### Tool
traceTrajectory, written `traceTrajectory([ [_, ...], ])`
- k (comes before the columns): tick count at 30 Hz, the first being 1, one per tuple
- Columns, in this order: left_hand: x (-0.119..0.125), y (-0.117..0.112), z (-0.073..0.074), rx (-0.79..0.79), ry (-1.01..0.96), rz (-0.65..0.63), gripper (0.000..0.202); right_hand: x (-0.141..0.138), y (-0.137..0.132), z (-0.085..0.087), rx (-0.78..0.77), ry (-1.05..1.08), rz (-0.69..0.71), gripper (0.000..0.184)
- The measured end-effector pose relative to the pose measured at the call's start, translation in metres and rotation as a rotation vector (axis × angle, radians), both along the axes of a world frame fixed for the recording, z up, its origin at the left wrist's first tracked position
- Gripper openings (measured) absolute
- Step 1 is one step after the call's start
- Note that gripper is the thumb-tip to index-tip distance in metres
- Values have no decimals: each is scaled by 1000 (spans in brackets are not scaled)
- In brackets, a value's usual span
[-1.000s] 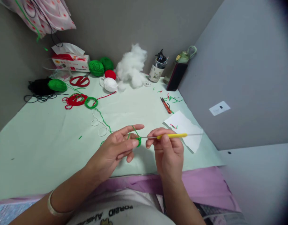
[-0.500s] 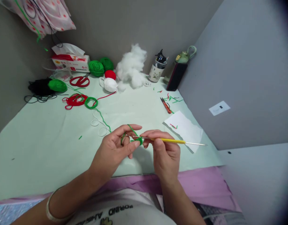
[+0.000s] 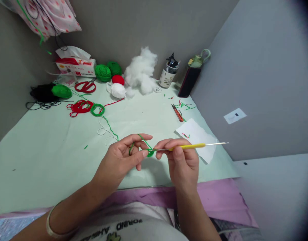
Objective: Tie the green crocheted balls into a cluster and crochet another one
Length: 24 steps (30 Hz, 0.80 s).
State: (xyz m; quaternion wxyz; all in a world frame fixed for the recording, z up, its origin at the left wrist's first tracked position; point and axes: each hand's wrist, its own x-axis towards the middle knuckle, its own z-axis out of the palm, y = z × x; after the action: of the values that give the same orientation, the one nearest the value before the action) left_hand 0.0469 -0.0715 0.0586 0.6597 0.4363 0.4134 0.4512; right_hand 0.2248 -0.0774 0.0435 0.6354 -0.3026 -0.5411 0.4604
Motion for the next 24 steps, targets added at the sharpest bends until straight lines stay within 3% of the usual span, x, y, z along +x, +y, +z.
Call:
traceTrajectory([
  [5,3,0,-1,50,62,67,27,1,-7,3,291,-356,-196,22],
  [11,7,-3,-3,81,122,147,28,2,-15,5,568,-784,-314,22],
  [14,8,-3,-3,34,20,136,33,-3,-16,2,641,-964,-416,27],
  [16,8,-3,-2,-60,-126,57,37,-6,-15,-2,679,-1016,-495,30],
  [19,6,1,-1,-252,-344,-71,38,-8,-13,-7,673,-937,-502,35],
  [21,4,3,0,-301,-396,-69,35,-7,-12,-8,546,-749,-422,31],
  [24,2,4,1,-241,-349,-24,29,-6,-8,-5,299,-364,-322,25],
])
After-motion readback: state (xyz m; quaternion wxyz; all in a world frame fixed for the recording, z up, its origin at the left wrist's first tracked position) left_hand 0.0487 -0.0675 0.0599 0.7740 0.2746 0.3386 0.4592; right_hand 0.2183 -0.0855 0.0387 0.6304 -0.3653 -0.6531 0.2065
